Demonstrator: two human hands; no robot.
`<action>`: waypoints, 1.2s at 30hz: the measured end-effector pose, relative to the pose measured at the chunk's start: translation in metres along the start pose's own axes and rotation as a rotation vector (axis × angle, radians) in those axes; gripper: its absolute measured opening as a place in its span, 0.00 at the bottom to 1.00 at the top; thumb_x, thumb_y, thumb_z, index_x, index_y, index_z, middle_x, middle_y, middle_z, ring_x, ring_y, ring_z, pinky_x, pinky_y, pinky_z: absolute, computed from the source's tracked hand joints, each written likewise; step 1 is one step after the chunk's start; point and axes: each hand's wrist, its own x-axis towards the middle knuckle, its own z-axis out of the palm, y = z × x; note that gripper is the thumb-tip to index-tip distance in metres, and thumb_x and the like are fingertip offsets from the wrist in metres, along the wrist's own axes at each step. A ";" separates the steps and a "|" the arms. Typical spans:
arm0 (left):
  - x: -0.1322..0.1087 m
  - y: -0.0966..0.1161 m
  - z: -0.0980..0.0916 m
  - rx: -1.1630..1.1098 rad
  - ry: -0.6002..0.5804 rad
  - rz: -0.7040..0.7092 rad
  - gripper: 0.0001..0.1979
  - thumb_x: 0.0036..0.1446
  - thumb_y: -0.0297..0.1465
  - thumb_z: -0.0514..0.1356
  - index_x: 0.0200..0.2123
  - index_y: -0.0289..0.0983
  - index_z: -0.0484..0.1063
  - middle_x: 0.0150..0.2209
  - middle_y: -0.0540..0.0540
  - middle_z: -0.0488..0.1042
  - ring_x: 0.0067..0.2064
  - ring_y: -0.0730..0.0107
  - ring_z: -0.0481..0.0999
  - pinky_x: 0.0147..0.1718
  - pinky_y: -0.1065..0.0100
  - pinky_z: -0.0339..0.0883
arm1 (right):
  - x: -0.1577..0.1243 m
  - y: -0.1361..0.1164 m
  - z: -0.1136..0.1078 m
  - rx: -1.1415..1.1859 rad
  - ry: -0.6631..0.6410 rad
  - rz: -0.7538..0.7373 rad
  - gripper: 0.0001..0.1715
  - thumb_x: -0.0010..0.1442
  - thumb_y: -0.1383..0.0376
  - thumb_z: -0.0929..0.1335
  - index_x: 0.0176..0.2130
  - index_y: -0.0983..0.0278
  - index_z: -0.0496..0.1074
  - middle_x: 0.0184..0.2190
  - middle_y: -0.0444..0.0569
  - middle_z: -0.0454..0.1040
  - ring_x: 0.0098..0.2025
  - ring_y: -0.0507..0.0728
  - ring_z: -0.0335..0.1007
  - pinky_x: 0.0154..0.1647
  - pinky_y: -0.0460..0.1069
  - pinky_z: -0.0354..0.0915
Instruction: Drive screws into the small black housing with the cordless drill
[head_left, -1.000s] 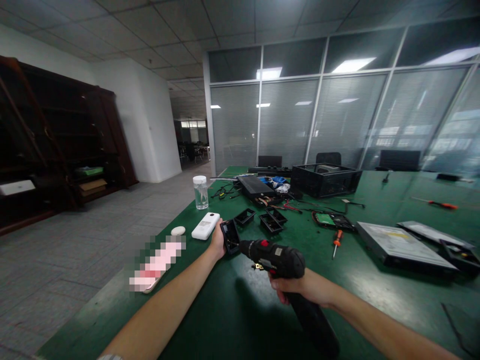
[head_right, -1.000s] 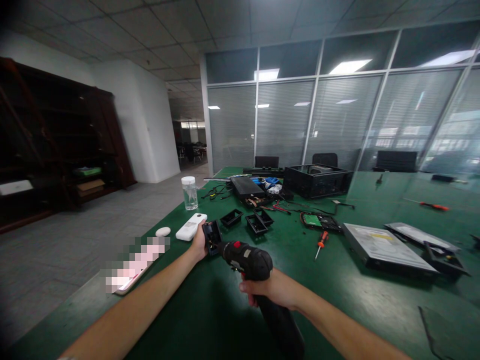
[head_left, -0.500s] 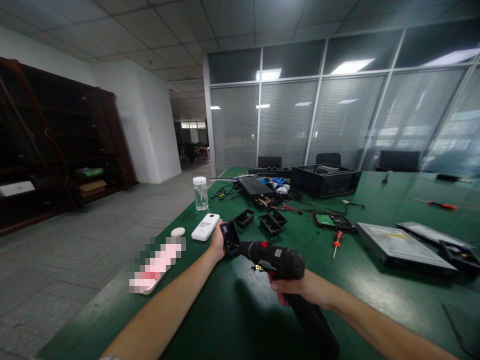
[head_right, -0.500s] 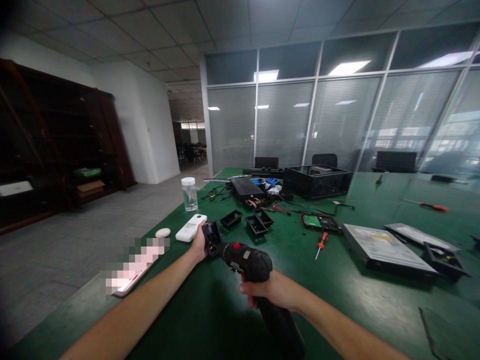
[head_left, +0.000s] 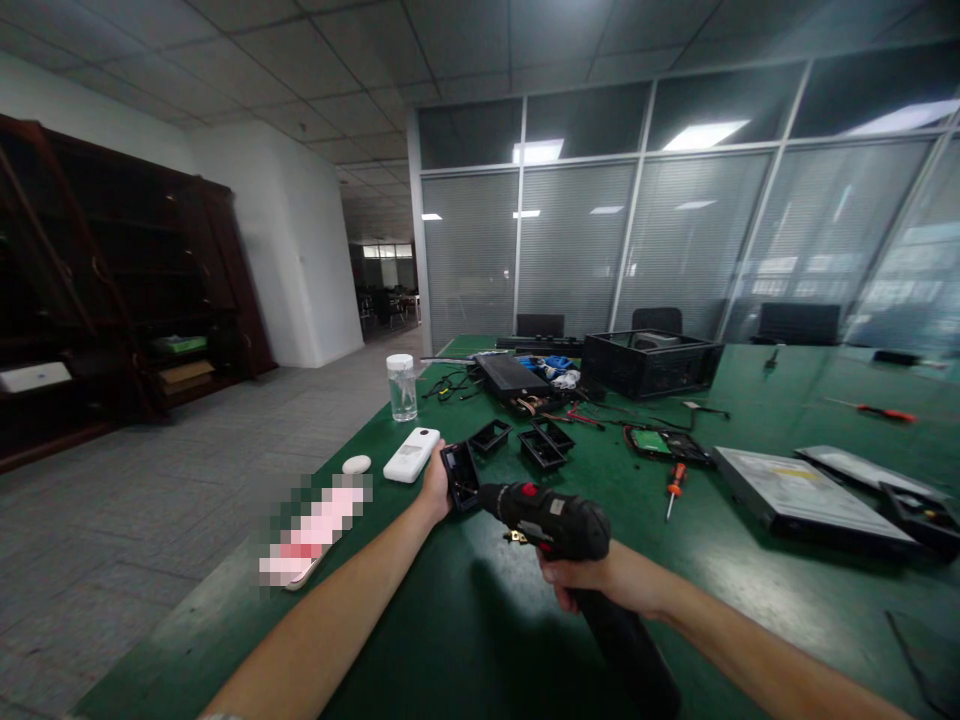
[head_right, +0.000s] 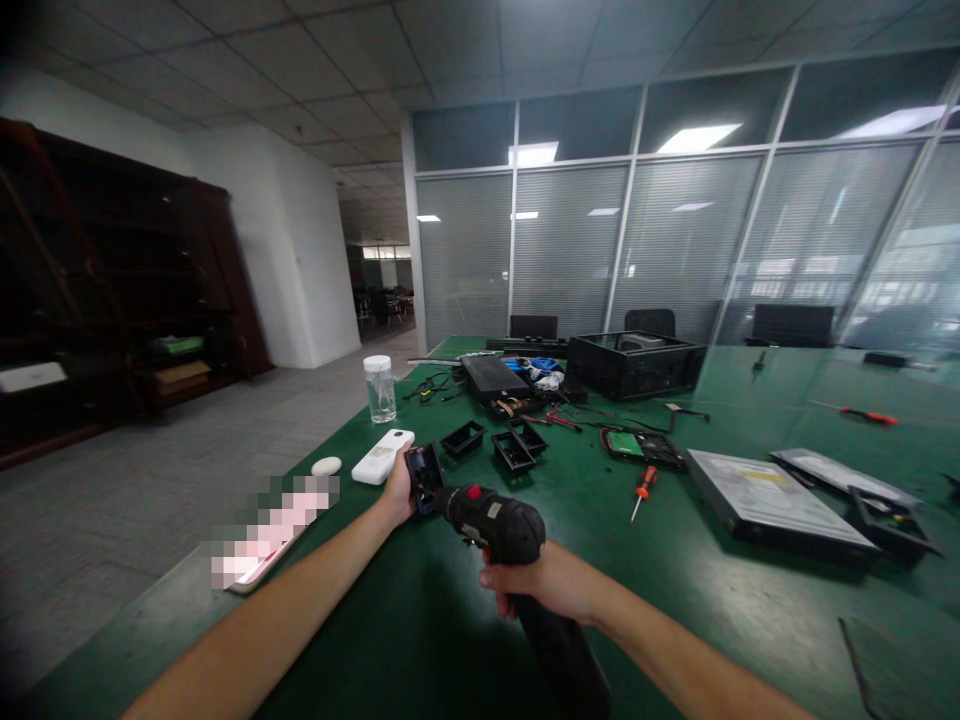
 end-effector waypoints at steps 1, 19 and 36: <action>0.000 0.000 0.000 -0.001 0.000 -0.001 0.16 0.50 0.45 0.57 0.31 0.37 0.68 0.22 0.49 0.71 0.23 0.64 0.73 0.26 0.65 0.67 | 0.000 0.001 0.000 0.006 -0.009 -0.006 0.16 0.50 0.58 0.72 0.31 0.66 0.67 0.19 0.41 0.69 0.22 0.51 0.66 0.25 0.46 0.62; -0.003 0.002 0.003 0.007 -0.017 0.002 0.16 0.50 0.45 0.56 0.32 0.38 0.67 0.23 0.49 0.72 0.24 0.62 0.74 0.26 0.63 0.67 | 0.000 0.003 -0.002 0.035 0.001 0.000 0.15 0.50 0.60 0.72 0.32 0.65 0.66 0.21 0.40 0.68 0.23 0.50 0.66 0.25 0.46 0.62; -0.004 0.002 0.003 -0.013 -0.010 -0.015 0.16 0.50 0.45 0.56 0.30 0.37 0.67 0.22 0.50 0.71 0.23 0.66 0.73 0.25 0.66 0.66 | -0.002 -0.002 0.001 -0.014 0.011 -0.003 0.16 0.50 0.58 0.72 0.31 0.66 0.66 0.19 0.40 0.68 0.22 0.50 0.65 0.25 0.46 0.62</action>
